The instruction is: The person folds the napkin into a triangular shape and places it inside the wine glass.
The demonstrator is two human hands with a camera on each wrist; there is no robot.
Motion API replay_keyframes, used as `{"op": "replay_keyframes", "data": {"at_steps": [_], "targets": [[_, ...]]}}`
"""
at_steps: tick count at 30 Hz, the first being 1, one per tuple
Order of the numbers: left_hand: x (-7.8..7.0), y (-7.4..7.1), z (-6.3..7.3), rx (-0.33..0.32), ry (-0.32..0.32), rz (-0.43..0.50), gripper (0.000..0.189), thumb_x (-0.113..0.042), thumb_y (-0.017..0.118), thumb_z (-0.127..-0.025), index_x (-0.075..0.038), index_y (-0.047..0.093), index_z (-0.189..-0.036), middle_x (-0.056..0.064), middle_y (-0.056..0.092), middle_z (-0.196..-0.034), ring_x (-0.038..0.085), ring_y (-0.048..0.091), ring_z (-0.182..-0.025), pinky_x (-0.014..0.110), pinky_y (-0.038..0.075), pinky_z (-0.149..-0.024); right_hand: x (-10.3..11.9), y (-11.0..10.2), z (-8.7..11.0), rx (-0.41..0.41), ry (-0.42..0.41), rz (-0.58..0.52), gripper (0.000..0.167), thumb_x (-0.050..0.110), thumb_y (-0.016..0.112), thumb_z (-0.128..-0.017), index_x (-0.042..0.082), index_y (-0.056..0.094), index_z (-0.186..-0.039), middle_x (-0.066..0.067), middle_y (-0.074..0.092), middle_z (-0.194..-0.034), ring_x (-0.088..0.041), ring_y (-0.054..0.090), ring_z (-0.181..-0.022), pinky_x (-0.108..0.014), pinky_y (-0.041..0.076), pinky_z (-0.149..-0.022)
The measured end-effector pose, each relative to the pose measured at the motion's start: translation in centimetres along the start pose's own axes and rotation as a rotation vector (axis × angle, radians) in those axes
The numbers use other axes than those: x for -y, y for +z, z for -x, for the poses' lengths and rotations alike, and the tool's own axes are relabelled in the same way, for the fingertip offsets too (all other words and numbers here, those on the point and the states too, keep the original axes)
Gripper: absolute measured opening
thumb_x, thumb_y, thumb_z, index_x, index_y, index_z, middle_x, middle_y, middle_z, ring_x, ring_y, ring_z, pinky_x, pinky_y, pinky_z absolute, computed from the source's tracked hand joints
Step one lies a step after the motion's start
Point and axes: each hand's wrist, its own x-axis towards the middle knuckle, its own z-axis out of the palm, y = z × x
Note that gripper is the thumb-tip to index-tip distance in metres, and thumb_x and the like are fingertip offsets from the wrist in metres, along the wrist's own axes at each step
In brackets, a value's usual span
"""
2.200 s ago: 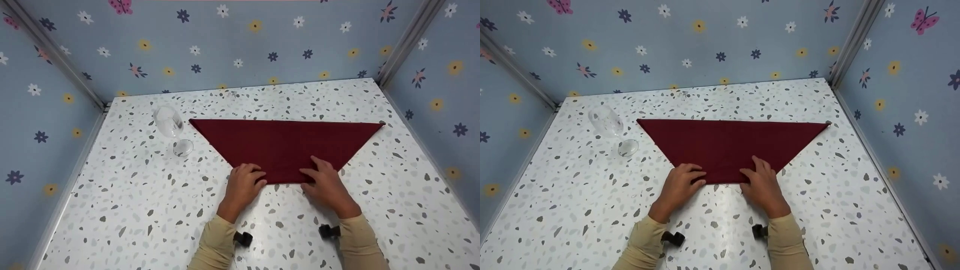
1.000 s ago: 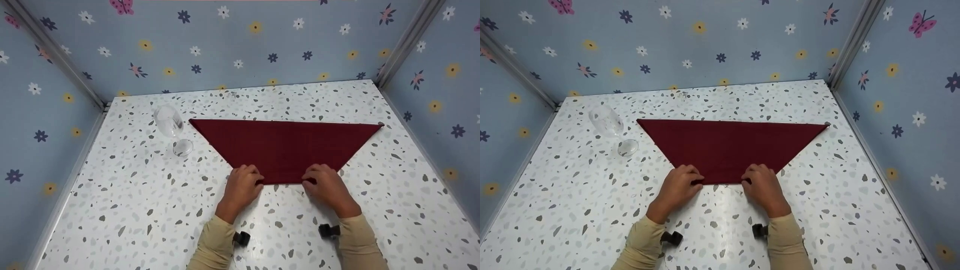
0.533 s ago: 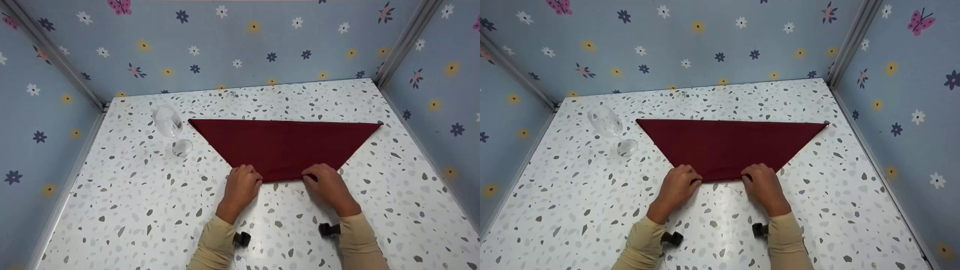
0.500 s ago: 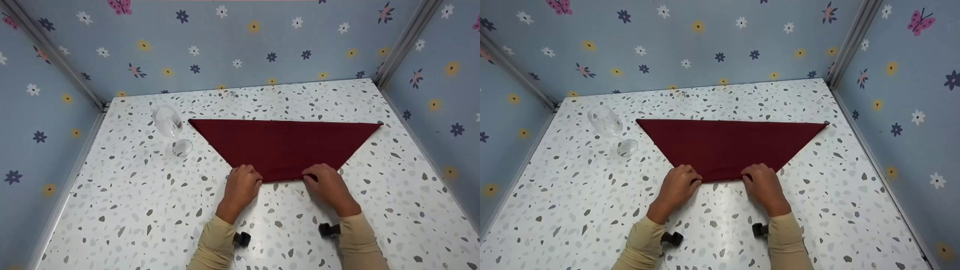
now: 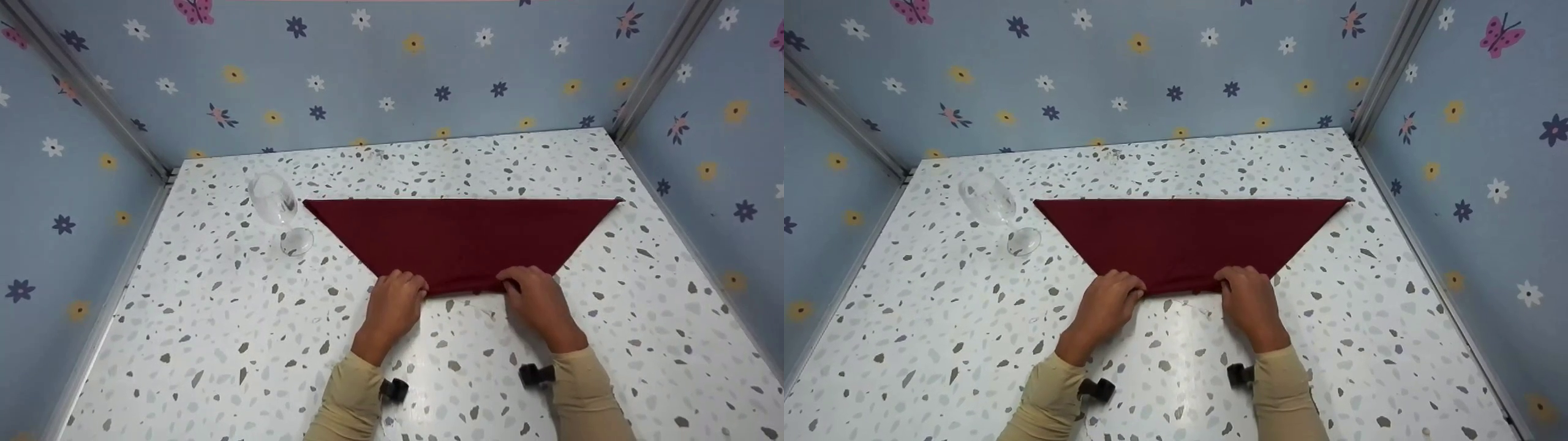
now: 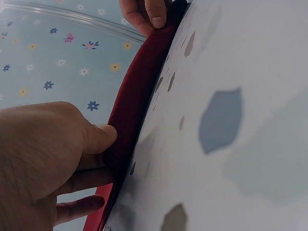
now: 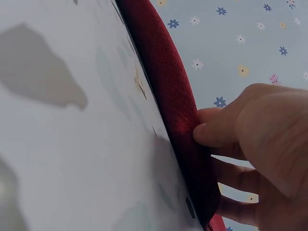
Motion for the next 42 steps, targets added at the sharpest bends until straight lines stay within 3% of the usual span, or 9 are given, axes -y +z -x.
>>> {"op": "replay_keyframes", "data": {"at_steps": [5,11,17,24,32,42], "targets": [[0.16,-0.01,0.06,-0.021,0.002,0.051,0.005,-0.017,0.072,-0.093,-0.019,0.068,-0.093,-0.003,0.068,-0.081,0.019,0.060,-0.075,0.036,0.048,-0.069,-0.22,0.18,-0.13,0.004,0.070,-0.081,0.013,0.001,0.068,-0.092,0.007,0.072,-0.103,-0.009,0.072,-0.101,-0.027,0.066,-0.092,-0.046,0.053,-0.080],[0.21,0.04,0.13,-0.043,0.010,0.044,0.009,-0.015,0.070,-0.094,-0.021,0.077,-0.095,-0.003,0.070,-0.082,0.019,0.062,-0.075,0.037,0.050,-0.070,-0.53,0.24,-0.23,-0.006,0.138,-0.150,0.008,0.002,0.068,-0.093,0.007,0.068,-0.099,-0.009,0.070,-0.099,-0.025,0.065,-0.093,-0.044,0.051,-0.081],[0.13,0.09,0.13,-0.052,0.004,0.050,0.009,-0.015,0.073,-0.091,-0.019,0.079,-0.095,-0.002,0.070,-0.084,0.020,0.062,-0.077,0.037,0.050,-0.071,-0.59,0.34,-0.23,-0.006,0.130,-0.137,0.007,0.002,0.067,-0.093,0.007,0.068,-0.098,-0.009,0.067,-0.101,-0.027,0.064,-0.096,-0.044,0.051,-0.082],[0.04,-0.10,0.29,0.014,-0.026,0.059,0.012,-0.020,0.076,-0.089,-0.016,0.079,-0.100,0.000,0.067,-0.088,0.021,0.060,-0.084,0.038,0.049,-0.075,-0.58,0.36,-0.27,0.006,0.136,-0.133,0.008,0.002,0.065,-0.094,0.005,0.069,-0.099,-0.011,0.067,-0.101,-0.029,0.064,-0.097,-0.046,0.050,-0.084],[0.01,-0.08,0.32,0.048,-0.039,0.044,0.011,-0.018,0.074,-0.091,-0.017,0.079,-0.101,0.001,0.065,-0.088,0.021,0.058,-0.084,0.038,0.048,-0.075,-0.42,0.45,-0.20,0.013,0.133,-0.110,0.012,-0.001,0.063,-0.092,0.006,0.070,-0.099,-0.010,0.069,-0.104,-0.029,0.065,-0.102,-0.047,0.050,-0.087],[-0.16,-0.12,0.25,-0.002,-0.071,0.027,0.010,-0.020,0.077,-0.088,-0.019,0.082,-0.097,0.000,0.065,-0.087,0.020,0.058,-0.082,0.037,0.050,-0.072,-0.23,0.06,-0.11,0.033,0.063,0.008,0.017,0.006,0.064,-0.087,0.010,0.078,-0.094,-0.005,0.067,-0.098,-0.028,0.061,-0.094,-0.051,0.044,-0.080]]}}
